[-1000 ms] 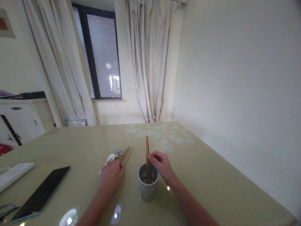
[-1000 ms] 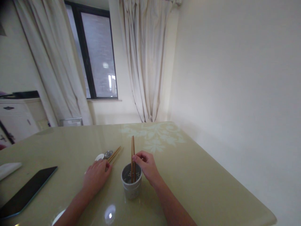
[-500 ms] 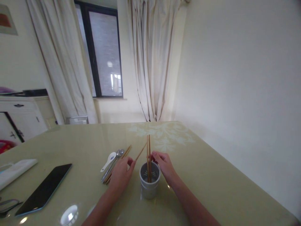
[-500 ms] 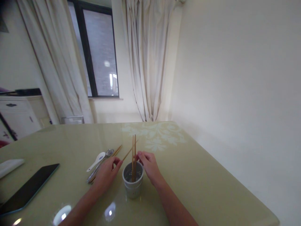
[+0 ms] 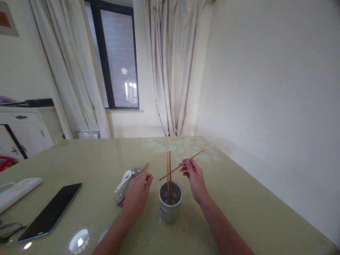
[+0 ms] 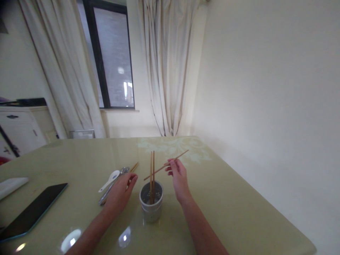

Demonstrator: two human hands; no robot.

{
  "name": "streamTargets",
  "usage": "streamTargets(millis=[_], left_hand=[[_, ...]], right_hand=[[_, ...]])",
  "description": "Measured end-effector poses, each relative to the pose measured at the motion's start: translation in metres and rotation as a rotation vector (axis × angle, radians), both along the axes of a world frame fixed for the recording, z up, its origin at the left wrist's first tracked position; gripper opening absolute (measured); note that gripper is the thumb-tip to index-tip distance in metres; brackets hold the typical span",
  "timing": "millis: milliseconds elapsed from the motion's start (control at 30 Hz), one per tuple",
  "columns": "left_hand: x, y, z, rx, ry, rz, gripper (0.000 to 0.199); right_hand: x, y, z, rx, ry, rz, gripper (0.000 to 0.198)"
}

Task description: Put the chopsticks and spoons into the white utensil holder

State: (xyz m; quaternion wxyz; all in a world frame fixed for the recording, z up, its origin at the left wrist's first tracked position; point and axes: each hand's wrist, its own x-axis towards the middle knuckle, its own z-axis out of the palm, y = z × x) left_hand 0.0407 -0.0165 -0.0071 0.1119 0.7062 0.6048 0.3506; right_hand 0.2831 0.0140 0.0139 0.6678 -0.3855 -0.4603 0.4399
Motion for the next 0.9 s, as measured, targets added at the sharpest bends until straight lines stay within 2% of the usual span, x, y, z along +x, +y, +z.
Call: streamTargets(millis=[133, 233, 400, 567, 767, 900], left_hand=[[-0.026, 0.004, 0.002, -0.046, 0.449, 0.270, 0.029], [-0.034, 0.004, 0.000, -0.119, 0.563, 0.322, 0.031], [-0.035, 0.005, -0.001, -0.192, 0.548, 0.285, 0.028], [-0.035, 0.006, 0.001, -0.266, 0.512, 0.289, 0.026], [-0.029, 0.003, -0.001, -0.202, 0.544, 0.260, 0.026], [-0.022, 0.003, -0.004, -0.122, 0.458, 0.191, 0.022]], right_hand=[[0.032, -0.002, 0.019, 0.116, 0.173, -0.161, 0.047], [0.036, -0.008, 0.026, 0.135, 0.188, -0.106, 0.046], [0.008, -0.018, 0.021, 0.110, 0.035, 0.086, 0.044], [-0.011, -0.021, 0.012, 0.058, -0.098, 0.185, 0.034], [-0.016, -0.023, 0.007, 0.037, -0.230, 0.157, 0.034], [-0.018, -0.025, 0.005, 0.046, -0.338, 0.089, 0.035]])
